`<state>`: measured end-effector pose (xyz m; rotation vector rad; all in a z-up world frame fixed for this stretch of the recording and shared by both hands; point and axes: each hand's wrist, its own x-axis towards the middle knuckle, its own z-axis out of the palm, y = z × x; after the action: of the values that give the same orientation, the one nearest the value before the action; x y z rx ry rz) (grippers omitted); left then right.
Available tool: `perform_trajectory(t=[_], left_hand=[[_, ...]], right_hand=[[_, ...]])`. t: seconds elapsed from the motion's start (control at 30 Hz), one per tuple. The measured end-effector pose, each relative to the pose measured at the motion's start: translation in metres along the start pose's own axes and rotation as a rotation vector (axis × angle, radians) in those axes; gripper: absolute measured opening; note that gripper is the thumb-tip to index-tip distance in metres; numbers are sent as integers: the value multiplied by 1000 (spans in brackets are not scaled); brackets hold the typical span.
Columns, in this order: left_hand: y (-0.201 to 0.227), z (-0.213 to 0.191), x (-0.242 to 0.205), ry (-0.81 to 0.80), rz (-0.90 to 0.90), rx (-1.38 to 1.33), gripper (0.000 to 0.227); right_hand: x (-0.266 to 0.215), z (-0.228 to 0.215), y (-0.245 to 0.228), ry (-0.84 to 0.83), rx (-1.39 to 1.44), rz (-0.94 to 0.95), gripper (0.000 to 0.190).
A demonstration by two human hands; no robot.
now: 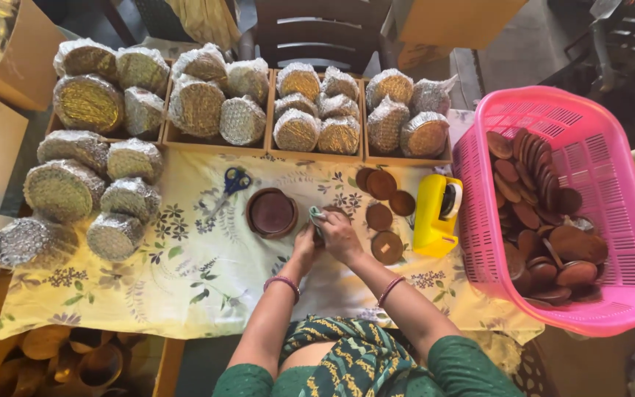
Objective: The person wipes brown circular discs with a cloth and stacks them. Then, the person wraps an individual disc in a piece of plastic wrap.
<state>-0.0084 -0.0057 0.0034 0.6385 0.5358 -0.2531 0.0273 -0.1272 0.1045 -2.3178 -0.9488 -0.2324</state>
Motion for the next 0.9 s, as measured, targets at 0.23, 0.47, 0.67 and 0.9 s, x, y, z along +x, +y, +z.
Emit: perform_trajectory(t=[0.23,0.47,0.67,0.9], left_hand=[[-12,-17,16,-130,-22,41,42],[-28,-33,30,-29,17,95,50],[-25,-28,22,-42,-44,67,46],[10,0,-6,-69,-93,78,38]], right_hand=[[-11,-5,11,3,-103,237,34],[-44,-27,1,-70,-28,57,34],[-33,-16,1,-26,-42,148,33],[5,4,31,43,-115,155,33]])
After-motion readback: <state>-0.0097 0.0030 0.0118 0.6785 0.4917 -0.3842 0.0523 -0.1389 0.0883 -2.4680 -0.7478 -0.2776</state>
